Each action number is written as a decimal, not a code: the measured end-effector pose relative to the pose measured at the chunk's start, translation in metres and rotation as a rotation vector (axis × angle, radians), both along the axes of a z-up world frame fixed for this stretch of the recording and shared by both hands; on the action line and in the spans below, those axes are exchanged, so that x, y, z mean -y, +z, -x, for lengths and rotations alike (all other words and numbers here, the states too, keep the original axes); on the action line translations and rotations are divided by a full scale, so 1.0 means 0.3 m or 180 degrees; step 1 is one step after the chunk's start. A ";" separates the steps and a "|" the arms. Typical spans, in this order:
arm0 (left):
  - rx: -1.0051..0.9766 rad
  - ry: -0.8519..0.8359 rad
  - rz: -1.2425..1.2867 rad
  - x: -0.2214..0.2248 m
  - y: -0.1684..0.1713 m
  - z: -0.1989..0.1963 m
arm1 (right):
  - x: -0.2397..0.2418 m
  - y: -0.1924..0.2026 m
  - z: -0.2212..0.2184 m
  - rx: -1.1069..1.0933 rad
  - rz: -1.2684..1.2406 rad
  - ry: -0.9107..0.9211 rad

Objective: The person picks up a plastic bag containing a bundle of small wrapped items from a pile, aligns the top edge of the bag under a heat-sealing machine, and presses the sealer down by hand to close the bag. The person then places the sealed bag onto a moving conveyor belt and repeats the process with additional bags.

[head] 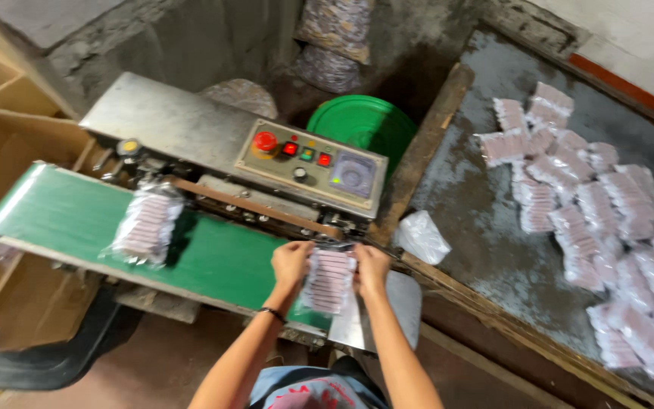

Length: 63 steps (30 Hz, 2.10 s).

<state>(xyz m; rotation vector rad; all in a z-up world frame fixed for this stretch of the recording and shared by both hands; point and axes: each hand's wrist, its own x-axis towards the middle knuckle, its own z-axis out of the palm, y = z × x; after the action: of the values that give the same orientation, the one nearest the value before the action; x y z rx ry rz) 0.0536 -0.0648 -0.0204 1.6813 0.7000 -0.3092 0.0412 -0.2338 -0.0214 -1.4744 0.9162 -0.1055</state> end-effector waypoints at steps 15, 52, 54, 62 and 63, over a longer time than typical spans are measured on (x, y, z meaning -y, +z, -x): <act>0.1902 0.0914 -0.1741 -0.170 0.093 0.164 | 1.481 0.169 -0.336 -0.1079 0.3102 0.0330; 0.2387 -0.1201 0.2084 0.564 0.570 0.360 | 0.518 0.500 0.463 0.2413 0.0605 0.0559; 0.1796 -0.0802 0.2434 0.484 0.514 0.350 | 0.428 0.487 0.442 0.1951 0.0895 0.0506; 0.1265 0.0203 0.1109 0.174 0.389 0.284 | 0.133 0.245 0.227 0.1142 0.0271 0.0698; 0.1258 0.0199 0.1115 0.166 0.250 0.246 | 0.127 0.214 0.206 0.1135 0.0276 0.0692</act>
<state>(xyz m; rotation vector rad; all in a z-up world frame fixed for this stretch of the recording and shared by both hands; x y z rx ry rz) -0.0201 -0.1145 0.0546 1.3293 0.3756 -0.0450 -0.0207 -0.2720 0.0429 -1.5633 0.4656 -0.2418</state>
